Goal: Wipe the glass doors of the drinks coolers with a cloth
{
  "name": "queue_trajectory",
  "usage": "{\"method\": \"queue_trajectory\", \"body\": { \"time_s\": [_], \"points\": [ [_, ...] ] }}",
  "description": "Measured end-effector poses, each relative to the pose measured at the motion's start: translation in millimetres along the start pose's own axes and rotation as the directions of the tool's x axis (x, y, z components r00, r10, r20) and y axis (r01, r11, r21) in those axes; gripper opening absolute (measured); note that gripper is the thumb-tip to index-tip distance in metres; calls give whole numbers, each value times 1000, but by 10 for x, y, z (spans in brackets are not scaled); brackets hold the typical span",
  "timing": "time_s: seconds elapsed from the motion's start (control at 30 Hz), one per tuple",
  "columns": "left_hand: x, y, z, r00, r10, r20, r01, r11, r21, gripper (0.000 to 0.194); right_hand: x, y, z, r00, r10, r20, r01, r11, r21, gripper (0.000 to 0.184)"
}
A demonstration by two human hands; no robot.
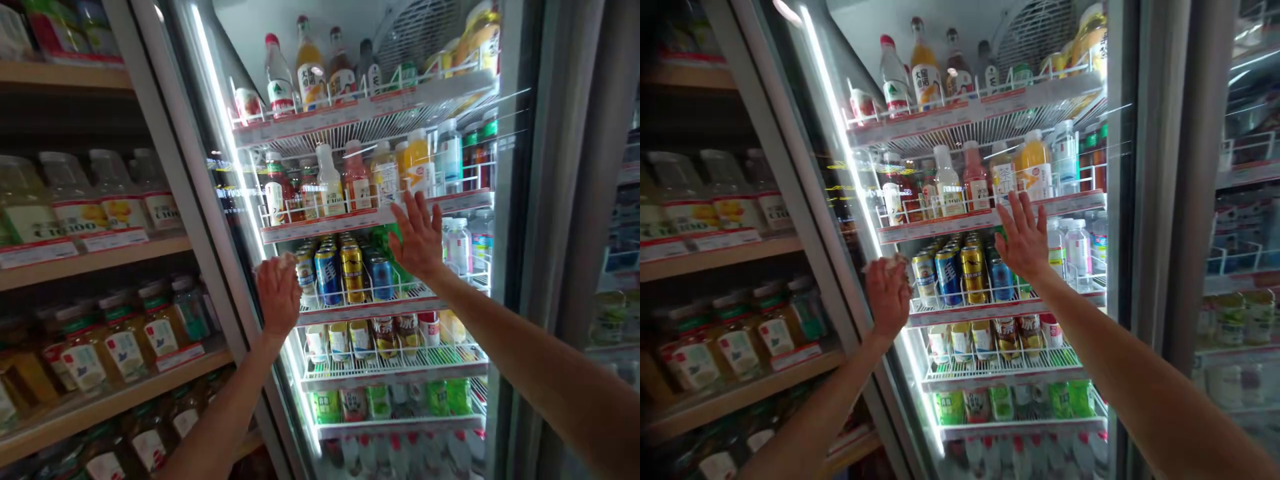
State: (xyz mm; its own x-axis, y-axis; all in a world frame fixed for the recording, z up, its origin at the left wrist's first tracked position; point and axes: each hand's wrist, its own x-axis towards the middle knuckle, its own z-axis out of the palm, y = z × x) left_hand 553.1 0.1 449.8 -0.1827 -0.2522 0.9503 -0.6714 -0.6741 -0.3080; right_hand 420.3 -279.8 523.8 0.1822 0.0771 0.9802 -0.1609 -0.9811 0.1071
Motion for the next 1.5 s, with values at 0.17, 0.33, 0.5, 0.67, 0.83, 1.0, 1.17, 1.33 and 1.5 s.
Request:
{"method": "queue_trajectory", "body": {
  "time_s": [0.17,0.33,0.5,0.67,0.83,1.0,1.17,1.33,1.5],
  "points": [
    [21,70,-11,876,454,161,-443,891,-100,56,-3,15,-7,1000,11,29,-11,1000,-22,61],
    [294,-77,3,999,-39,7,40,999,-26,48,-7,11,-6,1000,-8,21,8,1000,-4,58],
    [272,170,80,810,557,185,-524,828,-200,49,-5,0,-12,999,1,34,-2,1000,29,58],
    [464,-83,58,998,57,25,-55,996,-69,48,-4,11,2,1000,9,13,-9,1000,3,60],
    [352,253,92,815,564,136,-540,823,-177,52,-9,15,13,1000,-4,-9,4,1000,-6,59],
    [680,176,127,924,377,66,-367,921,-133,46,-17,14,13,998,-22,-57,22,1000,-6,56],
    [840,299,191,954,301,-9,-300,947,-117,48,-20,17,11,998,-22,-50,21,1000,-15,57],
    [953,270,199,826,553,108,-540,832,-131,44,-18,19,3,999,-17,-40,16,1000,-15,57],
    [1305,132,248,997,57,-60,-58,998,-8,43,-19,18,4,999,-17,-39,16,1000,-17,55]
  ]
}}
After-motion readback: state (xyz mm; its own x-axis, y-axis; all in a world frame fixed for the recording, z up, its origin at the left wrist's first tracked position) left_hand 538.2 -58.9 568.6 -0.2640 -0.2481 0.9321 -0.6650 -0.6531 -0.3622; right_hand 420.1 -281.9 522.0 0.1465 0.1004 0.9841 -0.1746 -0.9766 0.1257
